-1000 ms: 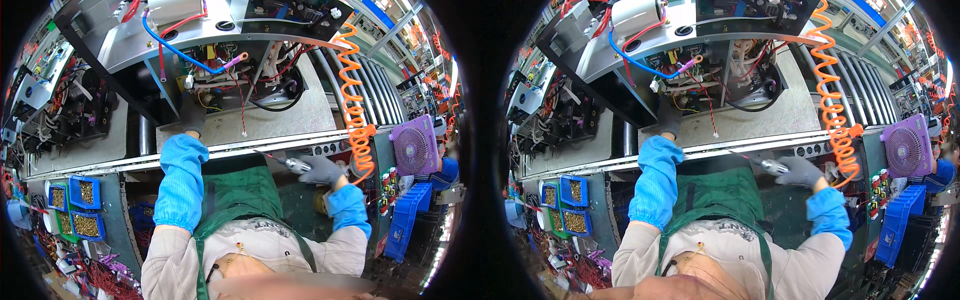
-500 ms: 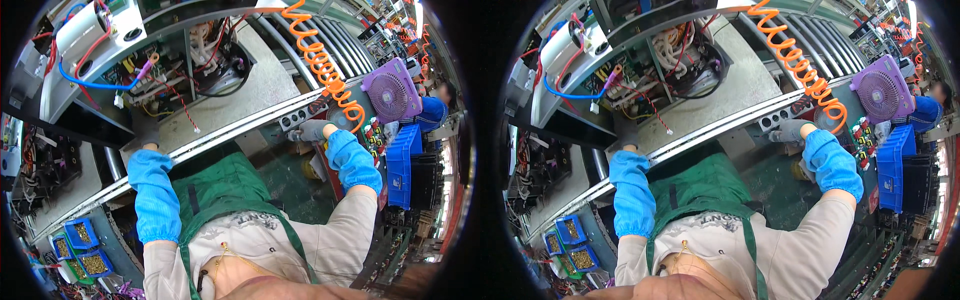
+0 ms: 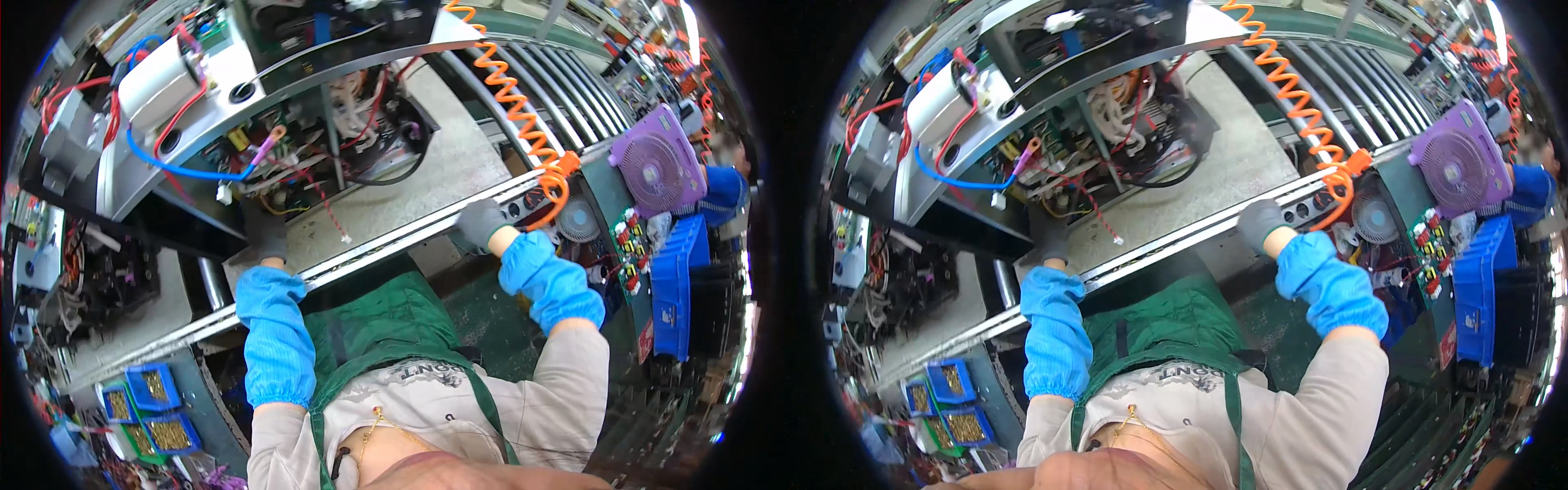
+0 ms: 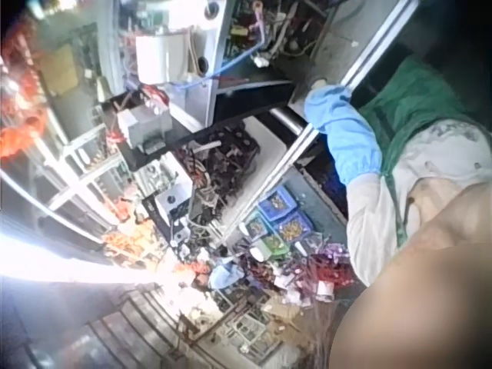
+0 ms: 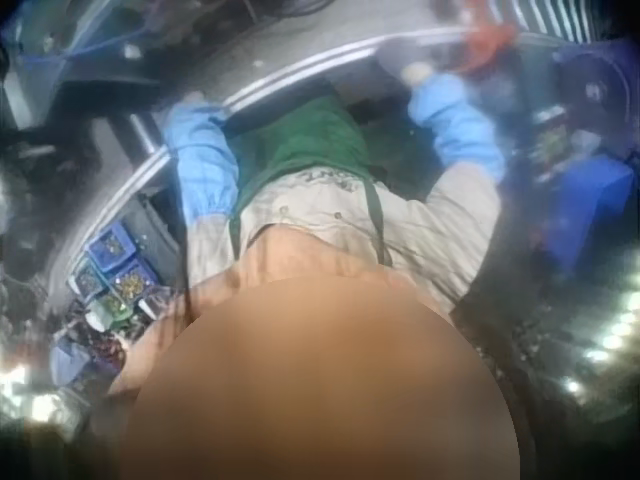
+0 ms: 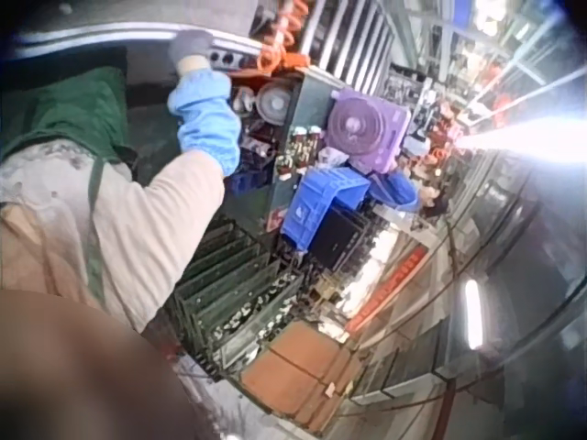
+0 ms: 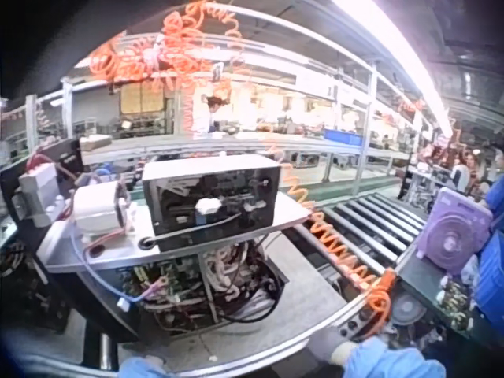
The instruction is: The person works on an electronic device, using a screwdriver to tighten screws and a pneumatic drill to secure components. They manipulate wires and small parts within the device's chassis, organizing them as they work.
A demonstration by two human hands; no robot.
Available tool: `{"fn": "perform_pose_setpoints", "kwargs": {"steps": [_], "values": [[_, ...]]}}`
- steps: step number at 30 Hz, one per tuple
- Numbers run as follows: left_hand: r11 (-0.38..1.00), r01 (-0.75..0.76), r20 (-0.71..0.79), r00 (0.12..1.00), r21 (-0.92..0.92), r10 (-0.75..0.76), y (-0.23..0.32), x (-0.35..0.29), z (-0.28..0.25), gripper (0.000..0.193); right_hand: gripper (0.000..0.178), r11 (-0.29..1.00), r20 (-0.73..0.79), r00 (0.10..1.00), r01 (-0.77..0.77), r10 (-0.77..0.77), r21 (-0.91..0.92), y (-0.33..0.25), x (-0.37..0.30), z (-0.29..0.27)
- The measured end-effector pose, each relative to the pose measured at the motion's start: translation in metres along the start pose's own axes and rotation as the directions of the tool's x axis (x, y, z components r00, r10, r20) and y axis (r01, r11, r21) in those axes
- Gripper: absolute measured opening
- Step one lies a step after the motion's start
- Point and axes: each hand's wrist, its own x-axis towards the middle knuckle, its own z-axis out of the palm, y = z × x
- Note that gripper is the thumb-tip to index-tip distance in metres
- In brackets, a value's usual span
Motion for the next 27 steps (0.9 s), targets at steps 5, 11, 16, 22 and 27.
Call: {"fn": "perform_pose_setpoints", "kwargs": {"steps": [5, 11, 16, 22, 27], "values": [[0.951, -0.009, 0.052, 0.999, 0.31, -0.007, 0.006, -0.008, -0.007, 0.042, 0.033, 0.637, -0.446, 0.879, 0.441, -0.167, 0.632, -0.1, 0.012, -0.074], [0.987, 0.158, 0.092, 0.983, 0.028, -0.16, 0.024, -0.009, -0.021, 0.039, 0.029, 0.07, -0.287, 0.952, 0.281, 0.109, 0.957, -0.182, 0.087, -0.104], [0.928, -0.027, 0.031, 0.999, 0.372, 0.017, 0.031, -0.025, -0.018, 0.042, 0.028, -0.282, -0.194, 0.969, 0.232, 0.156, 0.931, -0.19, 0.093, -0.124], [0.88, -0.07, 0.164, 0.986, 0.47, -0.01, 0.053, -0.026, -0.011, 0.039, 0.026, -0.108, -0.348, 0.851, 0.419, 0.394, 0.902, -0.186, 0.127, -0.103], [0.823, 0.056, 0.154, 0.973, 0.565, -0.172, 0.072, -0.021, -0.002, 0.038, 0.031, 0.135, -0.383, 0.883, 0.359, 0.272, 0.924, -0.183, 0.124, -0.107]]}}
